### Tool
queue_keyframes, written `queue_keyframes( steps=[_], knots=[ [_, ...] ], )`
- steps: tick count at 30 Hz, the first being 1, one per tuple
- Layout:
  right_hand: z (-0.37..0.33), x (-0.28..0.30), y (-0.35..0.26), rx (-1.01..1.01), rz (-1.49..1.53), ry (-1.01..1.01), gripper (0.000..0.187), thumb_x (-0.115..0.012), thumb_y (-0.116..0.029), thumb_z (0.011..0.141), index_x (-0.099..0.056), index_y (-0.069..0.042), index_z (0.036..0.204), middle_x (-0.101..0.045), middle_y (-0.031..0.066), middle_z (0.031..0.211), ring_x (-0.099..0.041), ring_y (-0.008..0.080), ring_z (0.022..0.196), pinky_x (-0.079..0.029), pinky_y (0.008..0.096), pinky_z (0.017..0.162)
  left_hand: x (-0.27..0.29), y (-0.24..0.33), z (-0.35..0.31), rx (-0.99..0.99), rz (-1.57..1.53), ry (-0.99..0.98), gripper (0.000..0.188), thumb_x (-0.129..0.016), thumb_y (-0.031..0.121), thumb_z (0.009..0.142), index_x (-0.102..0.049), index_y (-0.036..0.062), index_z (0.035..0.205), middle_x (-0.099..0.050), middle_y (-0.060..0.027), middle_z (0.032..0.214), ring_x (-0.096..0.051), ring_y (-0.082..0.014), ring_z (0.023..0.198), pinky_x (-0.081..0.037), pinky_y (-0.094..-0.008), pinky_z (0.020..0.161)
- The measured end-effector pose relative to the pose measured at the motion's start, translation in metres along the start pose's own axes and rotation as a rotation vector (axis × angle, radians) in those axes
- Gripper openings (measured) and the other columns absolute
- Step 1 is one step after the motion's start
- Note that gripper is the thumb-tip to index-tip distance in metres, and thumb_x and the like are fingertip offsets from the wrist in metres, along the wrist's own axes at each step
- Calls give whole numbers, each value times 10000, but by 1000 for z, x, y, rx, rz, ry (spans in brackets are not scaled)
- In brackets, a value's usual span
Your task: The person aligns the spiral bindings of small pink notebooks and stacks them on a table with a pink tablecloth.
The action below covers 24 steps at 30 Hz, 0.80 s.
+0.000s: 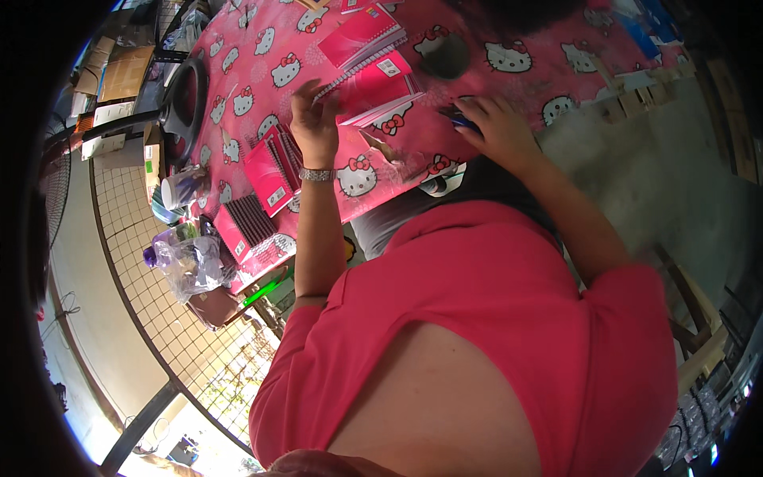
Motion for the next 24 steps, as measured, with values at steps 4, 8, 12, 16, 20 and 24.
queue_keyframes(
  steps=[4, 8, 12, 16, 20, 24],
  knots=[
    [44, 20, -61, 139, 365, 188, 483, -715, -308, 817, -603, -79, 1227, -599, 86, 1118, -570, 286, 1041, -459, 400, 903, 12, -29, -3, 5, 189, -42, 246, -719, 167, 883, -612, 55, 1075, -659, -88, 728, -639, -138, 580, -475, -252, 540],
    [75, 19, -84, 243, 401, 315, 490, -733, -314, 795, -613, -71, 1203, -612, 82, 1094, -580, 286, 1010, -466, 400, 889, -4, 10, -3, -24, 229, -37, 178, -705, 142, 893, -630, 42, 1019, -675, -97, 757, -637, -135, 592, -486, -249, 553],
    [88, 21, -105, 246, 300, 343, 474, -747, -279, 750, -626, -79, 1162, -608, 65, 1073, -573, 268, 1000, -466, 400, 877, 3, -9, -10, 36, -34, -25, 177, -720, 108, 874, -647, 14, 1005, -678, -77, 777, -629, -119, 628, -501, -243, 596],
    [90, 19, -113, 302, 142, 352, 482, -753, -260, 745, -630, -83, 1177, -606, 47, 1102, -570, 259, 997, -473, 392, 861, 1, -10, -12, -16, -81, 3, 200, -731, 56, 844, -654, -14, 1015, -672, -54, 767, -627, -107, 662, -506, -232, 636],
    [90, 12, -116, 271, 134, 318, 412, -715, -248, 788, -636, -67, 1150, -615, 71, 1064, -581, 260, 982, -490, 365, 804, 2, -10, -13, -33, -24, 19, 157, -730, 32, 826, -679, -4, 971, -662, -72, 749, -611, -119, 655, -496, -242, 631],
    [97, 14, -114, -138, 710, -223, 365, -690, -254, 841, -640, -42, 1133, -647, 126, 1029, -633, 272, 904, -507, 366, 749, 4, -4, -14, -117, 120, 67, 144, -718, 14, 817, -699, 12, 960, -645, -88, 735, -611, -133, 638, -493, -269, 613]
  ],
)
Point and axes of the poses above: each hand's wrist, its own z-axis towards the middle knuckle, its own x-axis out of the back of the hand, y = z × x, the point moved 3 cm from there along z, towards the middle knuckle
